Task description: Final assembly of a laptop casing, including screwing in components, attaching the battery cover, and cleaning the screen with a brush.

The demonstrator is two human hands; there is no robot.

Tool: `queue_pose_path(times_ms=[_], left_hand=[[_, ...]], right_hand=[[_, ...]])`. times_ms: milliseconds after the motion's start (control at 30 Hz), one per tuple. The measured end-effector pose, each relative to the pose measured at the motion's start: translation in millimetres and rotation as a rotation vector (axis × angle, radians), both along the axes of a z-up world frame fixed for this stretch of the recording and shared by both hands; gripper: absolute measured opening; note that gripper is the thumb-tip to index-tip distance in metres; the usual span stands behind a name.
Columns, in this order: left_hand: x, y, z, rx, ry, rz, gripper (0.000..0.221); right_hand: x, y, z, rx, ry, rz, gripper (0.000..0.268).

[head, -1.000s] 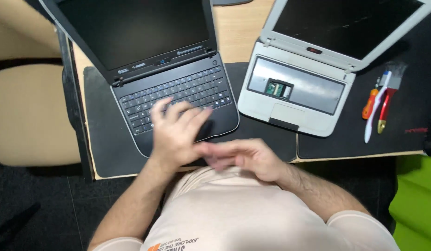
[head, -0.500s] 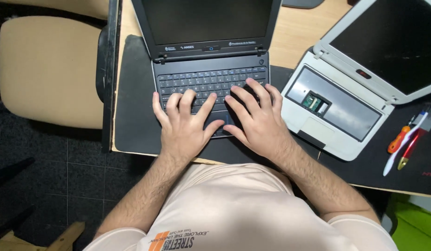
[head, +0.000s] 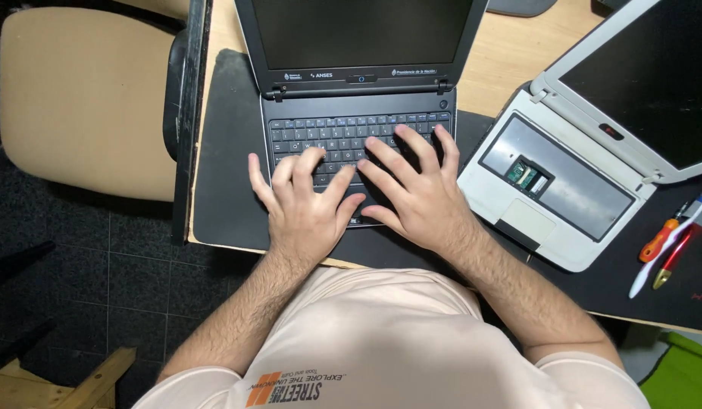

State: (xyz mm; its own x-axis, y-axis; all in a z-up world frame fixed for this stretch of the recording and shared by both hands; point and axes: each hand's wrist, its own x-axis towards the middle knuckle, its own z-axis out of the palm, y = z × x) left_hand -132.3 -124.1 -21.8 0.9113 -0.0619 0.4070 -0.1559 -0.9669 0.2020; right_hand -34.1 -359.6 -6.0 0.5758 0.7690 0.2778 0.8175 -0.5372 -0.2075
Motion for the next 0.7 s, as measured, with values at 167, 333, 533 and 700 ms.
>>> queue_pose_path(times_ms=[167,333,533,700], left_hand=[[-1.2,1.4,-11.2,-0.092,0.018,0.014,0.067],[-0.1,2.1,-7.2,-0.219,0.044,0.029,0.079],[-3.0,2.3,-12.3,-0.241,0.032,0.057,0.082],[-0.7,-2.1,0.2,-0.088,0.047,0.156,0.087]], right_hand=[[0.4,1.1,-2.8,-0.009,0.002,0.005,0.072],[-5.3,-4.9,-5.6,0.044,0.005,-0.021,0.072],[-2.4,-1.7,-2.4,0.004,-0.018,-0.113,0.078],[0.9,3.4,-2.7,-0.003,0.017,-0.085,0.081]])
